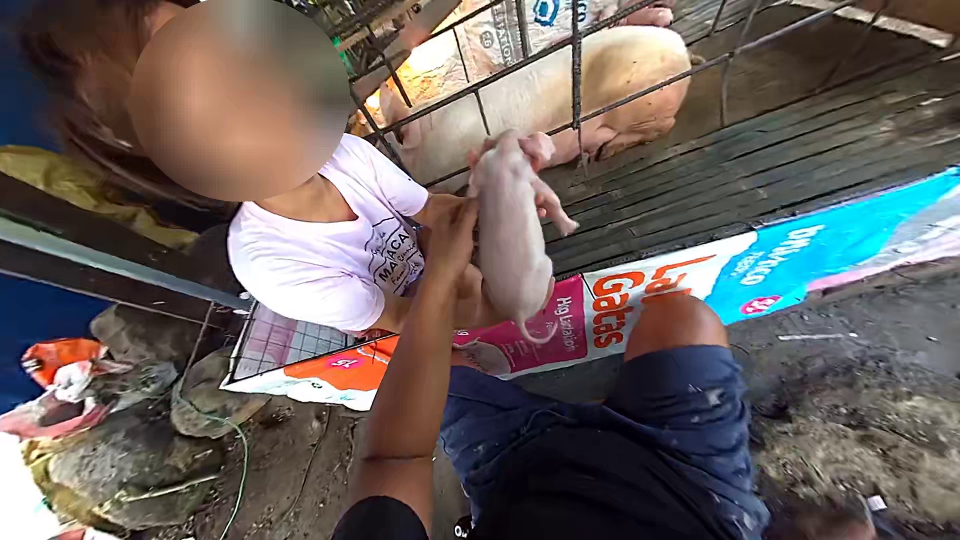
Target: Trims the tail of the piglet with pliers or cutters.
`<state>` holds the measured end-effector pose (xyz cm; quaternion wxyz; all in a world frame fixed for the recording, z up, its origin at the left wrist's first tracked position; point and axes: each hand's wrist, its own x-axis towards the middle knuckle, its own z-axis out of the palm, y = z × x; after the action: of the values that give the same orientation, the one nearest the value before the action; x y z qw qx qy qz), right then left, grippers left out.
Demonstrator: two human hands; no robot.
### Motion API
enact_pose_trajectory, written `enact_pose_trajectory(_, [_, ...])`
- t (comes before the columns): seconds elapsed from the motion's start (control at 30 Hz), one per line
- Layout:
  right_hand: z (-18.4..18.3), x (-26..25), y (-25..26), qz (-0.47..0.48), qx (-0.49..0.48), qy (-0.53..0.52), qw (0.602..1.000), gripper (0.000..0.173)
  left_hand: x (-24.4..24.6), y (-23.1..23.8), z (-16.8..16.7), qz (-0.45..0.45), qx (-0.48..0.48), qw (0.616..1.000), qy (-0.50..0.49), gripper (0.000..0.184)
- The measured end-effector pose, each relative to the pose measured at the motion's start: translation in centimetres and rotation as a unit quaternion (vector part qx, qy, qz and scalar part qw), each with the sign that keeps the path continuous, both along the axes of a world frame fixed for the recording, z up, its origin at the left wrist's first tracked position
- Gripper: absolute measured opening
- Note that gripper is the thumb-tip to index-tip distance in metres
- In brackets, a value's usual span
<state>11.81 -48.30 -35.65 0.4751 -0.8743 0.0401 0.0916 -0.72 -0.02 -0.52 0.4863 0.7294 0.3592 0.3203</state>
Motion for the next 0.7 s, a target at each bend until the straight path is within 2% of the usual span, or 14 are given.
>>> enact_pose_trajectory(0.03, [-0.9,1.8,0.2,0.036,0.003,-0.016,0.999,0.055,-1.0,-0.6,-0.3,0.046,0.058,0.997,0.020,0.054])
enact_pose_trajectory(0.1, [0.0,4.7,2.3,0.098,0.031,-0.073,0.992,0.052,-3.8,-2.3,-0.8,0.088,0.187,0.978,0.020,0.044])
enact_pose_trajectory(0.2, [5.2,7.5,6.8,0.184,0.209,-0.107,0.955,0.048,-6.4,-6.2,-2.3,0.100,0.343,0.933,-0.041,0.032])
enact_pose_trajectory(0.27, [8.8,8.6,9.5,0.231,0.321,-0.079,0.915,0.049,-7.3,-9.0,-4.3,0.091,0.363,0.926,-0.051,0.027])
enact_pose_trajectory(0.37, [13.5,8.4,13.9,0.314,0.417,-0.049,0.851,0.044,-7.7,-11.7,-7.0,0.085,0.283,0.954,-0.055,0.025])
enact_pose_trajectory(0.47, [17.0,6.6,18.1,0.395,0.465,-0.026,0.792,0.040,-7.6,-12.8,-8.2,0.066,0.090,0.991,-0.068,0.022])
enact_pose_trajectory(0.53, [18.8,4.8,20.5,0.436,0.504,0.005,0.745,0.039,-7.3,-13.6,-8.6,0.035,-0.002,0.994,-0.101,0.020])
enact_pose_trajectory(0.6, [19.6,3.7,21.9,0.463,0.519,0.030,0.718,0.039,-6.6,-14.5,-8.7,0.010,-0.030,0.993,-0.112,0.018])
enact_pose_trajectory(0.7, [19.9,3.0,22.9,0.483,0.525,0.057,0.698,0.039,-6.1,-15.0,-8.7,0.001,-0.025,0.994,-0.108,0.016])
